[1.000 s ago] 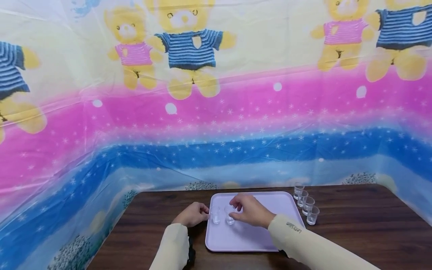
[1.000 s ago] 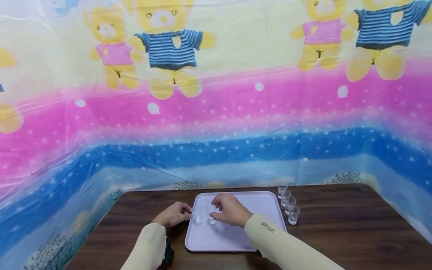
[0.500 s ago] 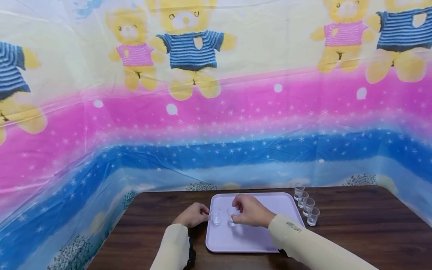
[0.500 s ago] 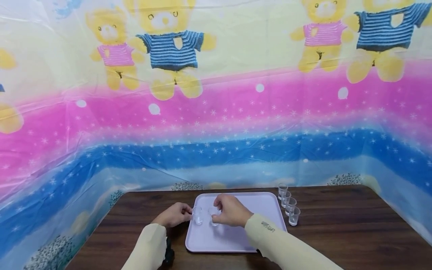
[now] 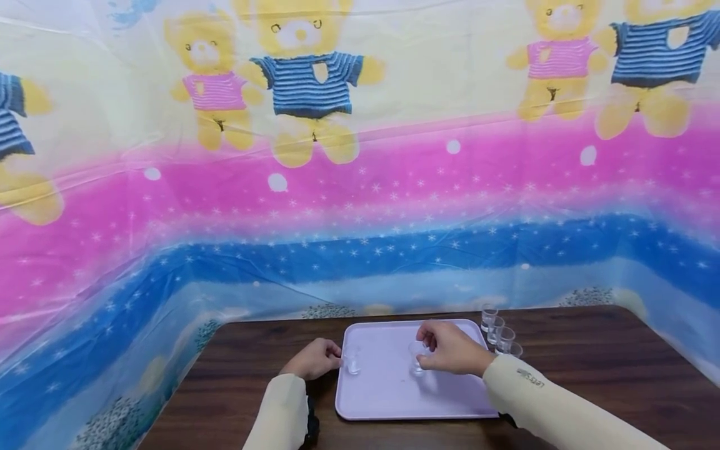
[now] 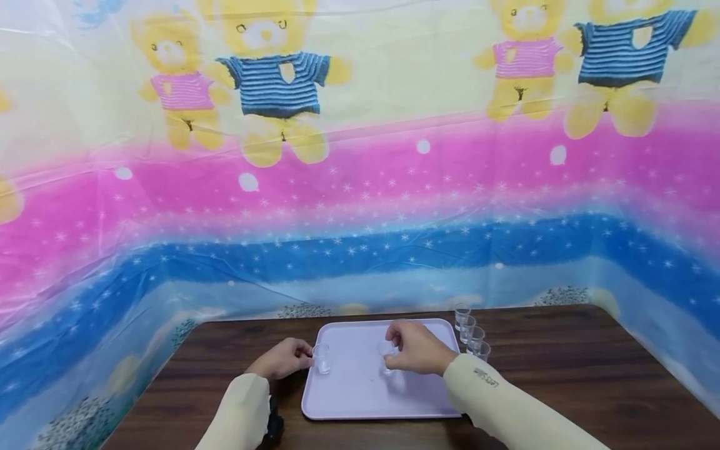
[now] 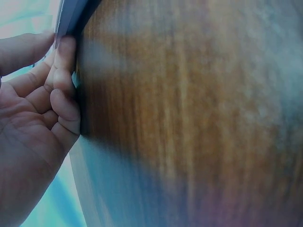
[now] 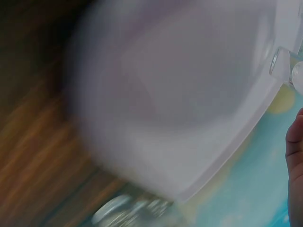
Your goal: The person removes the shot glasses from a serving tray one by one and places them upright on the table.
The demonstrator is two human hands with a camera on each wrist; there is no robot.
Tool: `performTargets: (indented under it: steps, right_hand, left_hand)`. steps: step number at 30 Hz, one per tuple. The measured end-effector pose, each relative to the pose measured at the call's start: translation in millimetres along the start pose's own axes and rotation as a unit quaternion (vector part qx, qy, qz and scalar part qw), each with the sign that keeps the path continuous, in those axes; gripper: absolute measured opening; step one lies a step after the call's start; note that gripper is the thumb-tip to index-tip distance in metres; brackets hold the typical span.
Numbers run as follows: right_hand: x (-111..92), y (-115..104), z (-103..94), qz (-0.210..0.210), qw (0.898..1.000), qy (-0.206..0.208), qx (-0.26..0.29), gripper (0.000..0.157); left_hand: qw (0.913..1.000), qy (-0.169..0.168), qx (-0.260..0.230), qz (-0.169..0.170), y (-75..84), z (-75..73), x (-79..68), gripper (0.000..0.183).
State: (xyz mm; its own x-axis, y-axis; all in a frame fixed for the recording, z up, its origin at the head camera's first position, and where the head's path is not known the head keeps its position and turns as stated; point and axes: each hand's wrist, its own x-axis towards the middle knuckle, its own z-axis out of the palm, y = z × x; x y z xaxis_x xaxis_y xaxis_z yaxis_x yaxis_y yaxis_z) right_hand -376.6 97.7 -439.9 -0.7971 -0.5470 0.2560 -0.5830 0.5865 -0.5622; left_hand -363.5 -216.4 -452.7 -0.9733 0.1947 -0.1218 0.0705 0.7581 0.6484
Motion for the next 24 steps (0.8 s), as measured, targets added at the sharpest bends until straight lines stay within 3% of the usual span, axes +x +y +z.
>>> performTargets:
  steps: [5, 11, 17, 24]
  right_hand:
    - [-19.1, 17.1, -20.5, 0.008, 1.000, 0.014, -0.014, 0.027]
    - [-40.9, 32.2, -46.4, 0.035, 0.999, 0.024, -0.027, 0.028]
    - [-61.2, 43.7, -74.0, 0.032, 0.998, 0.037, -0.047, 0.027]
    - [-86.5, 57.6, -89.7, 0.032, 0.996, 0.058, -0.065, 0.028]
  left_hand:
    - [0.9999, -0.004, -0.002, 0.014, 0.6, -0.4, -1.3, 0.013]
    - [0.9999, -0.008, -0.009, 0.009, 2.2, -0.9, -1.5, 0.014]
    - [1.0000, -0.002, -0.003, 0.003, 1.4, -0.8, 0.0, 0.016]
    - [1.0000, 0.001, 0.001, 0.003, 0.7, 1.9, 2.8, 0.015]
